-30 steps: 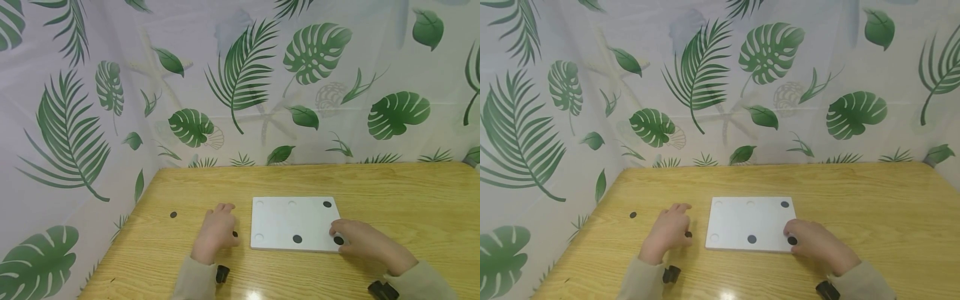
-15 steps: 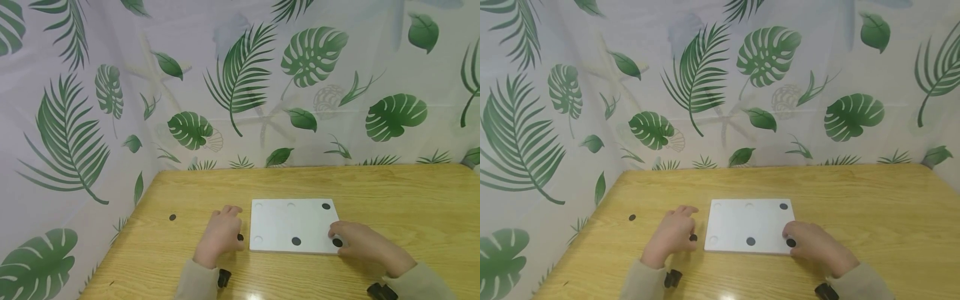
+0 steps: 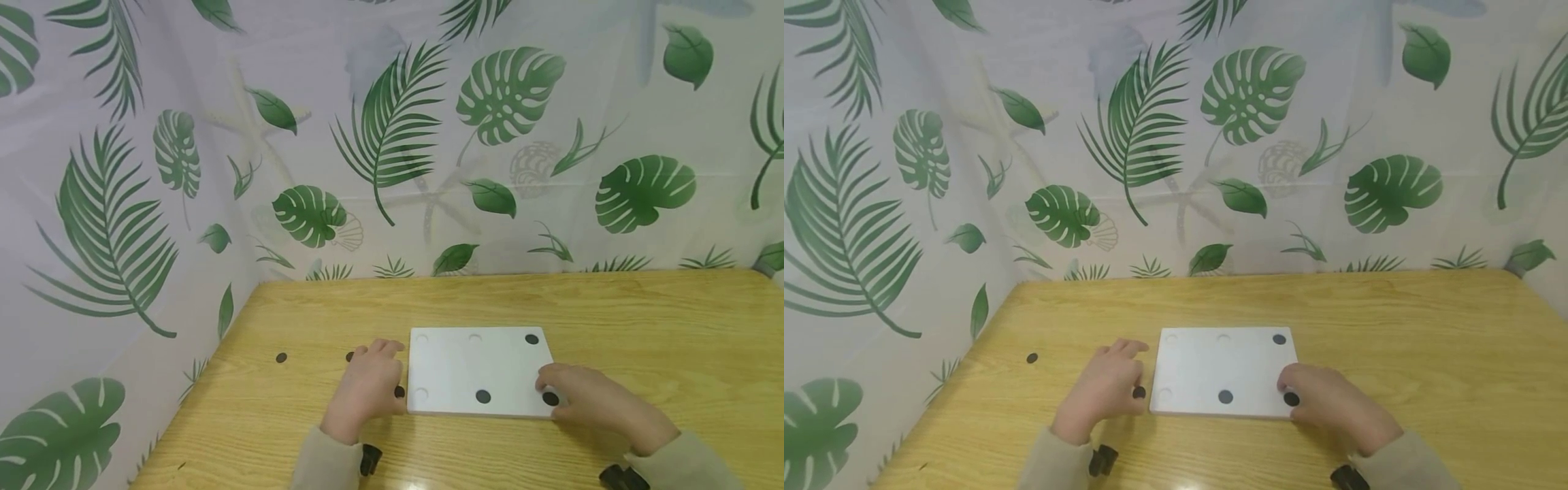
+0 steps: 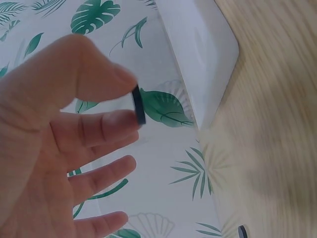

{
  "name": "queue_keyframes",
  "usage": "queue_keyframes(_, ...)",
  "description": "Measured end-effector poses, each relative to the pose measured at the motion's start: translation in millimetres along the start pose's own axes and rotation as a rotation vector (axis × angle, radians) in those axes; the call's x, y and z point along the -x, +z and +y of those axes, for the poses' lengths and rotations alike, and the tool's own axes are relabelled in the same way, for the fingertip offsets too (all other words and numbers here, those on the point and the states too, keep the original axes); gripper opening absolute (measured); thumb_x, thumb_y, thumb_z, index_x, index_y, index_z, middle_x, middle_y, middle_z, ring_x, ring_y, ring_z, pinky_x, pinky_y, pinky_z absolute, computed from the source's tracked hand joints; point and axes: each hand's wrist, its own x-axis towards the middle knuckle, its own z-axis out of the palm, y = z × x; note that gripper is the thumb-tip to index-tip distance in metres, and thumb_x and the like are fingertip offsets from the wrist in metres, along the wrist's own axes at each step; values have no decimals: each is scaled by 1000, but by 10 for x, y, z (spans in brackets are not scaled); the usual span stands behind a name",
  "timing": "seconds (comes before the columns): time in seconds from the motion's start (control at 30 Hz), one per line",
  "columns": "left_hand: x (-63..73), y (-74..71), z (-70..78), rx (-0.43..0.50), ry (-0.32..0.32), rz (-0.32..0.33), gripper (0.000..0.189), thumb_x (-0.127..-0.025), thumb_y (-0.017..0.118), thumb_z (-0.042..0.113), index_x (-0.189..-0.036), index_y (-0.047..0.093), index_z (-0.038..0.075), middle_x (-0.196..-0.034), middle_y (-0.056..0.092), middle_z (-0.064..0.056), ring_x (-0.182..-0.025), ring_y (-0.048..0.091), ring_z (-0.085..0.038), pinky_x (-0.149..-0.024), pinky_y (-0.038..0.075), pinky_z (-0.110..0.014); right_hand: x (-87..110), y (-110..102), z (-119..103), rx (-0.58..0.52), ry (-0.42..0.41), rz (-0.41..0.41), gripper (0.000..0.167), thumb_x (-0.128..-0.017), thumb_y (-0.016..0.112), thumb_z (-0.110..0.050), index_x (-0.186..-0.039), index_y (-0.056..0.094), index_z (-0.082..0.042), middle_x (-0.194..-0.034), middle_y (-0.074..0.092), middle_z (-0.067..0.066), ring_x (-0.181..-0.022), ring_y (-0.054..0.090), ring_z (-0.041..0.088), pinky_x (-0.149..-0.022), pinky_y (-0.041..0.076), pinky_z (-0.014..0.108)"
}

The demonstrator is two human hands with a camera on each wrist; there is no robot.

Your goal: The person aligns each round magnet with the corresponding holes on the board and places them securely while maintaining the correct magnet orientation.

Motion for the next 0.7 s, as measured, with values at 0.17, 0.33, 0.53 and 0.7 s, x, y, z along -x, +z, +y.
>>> queue_keyframes(0.17, -20, -21, 25, 33, 8, 16, 37, -64, 73, 31, -46, 44, 17, -122, 49, -2, -111, 42, -23, -81, 39, -42, -3, -5, 10, 9, -11, 1, 29, -64, 76, -10, -89, 60, -9, -93, 58, 1, -82, 54, 16, -72, 44, 36)
queue_keyframes(0.33, -78, -12, 43, 67, 23, 31, 29, -62, 67, 20, -46, 43, 17, -121, 49, -2, -109, 43, -24, -75, 39, -42, 4, -1, 18, 11, -34, 7, 29, -65, 76, -10, -89, 60, -8, -94, 58, 1, -82, 54, 17, -71, 44, 36)
queue_keyframes(0.53, -226, 14, 53, 60, 47, 12, 28, -64, 68, 19, -48, 45, 17, -120, 48, -1, -108, 42, -22, -71, 38, -39, 14, 8, 3, 10, -21, 8, 29, -65, 76, -9, -90, 60, -8, -95, 58, 2, -84, 55, 19, -73, 44, 37)
queue_keyframes(0.7, -379, -4, 81, 42, 67, -36, 27, -65, 70, 21, -51, 48, 16, -121, 47, -1, -107, 41, -24, -72, 36, -39, 15, 13, 16, 18, -19, 11, 29, -65, 75, -9, -90, 60, -8, -95, 58, 1, -82, 54, 16, -72, 45, 36)
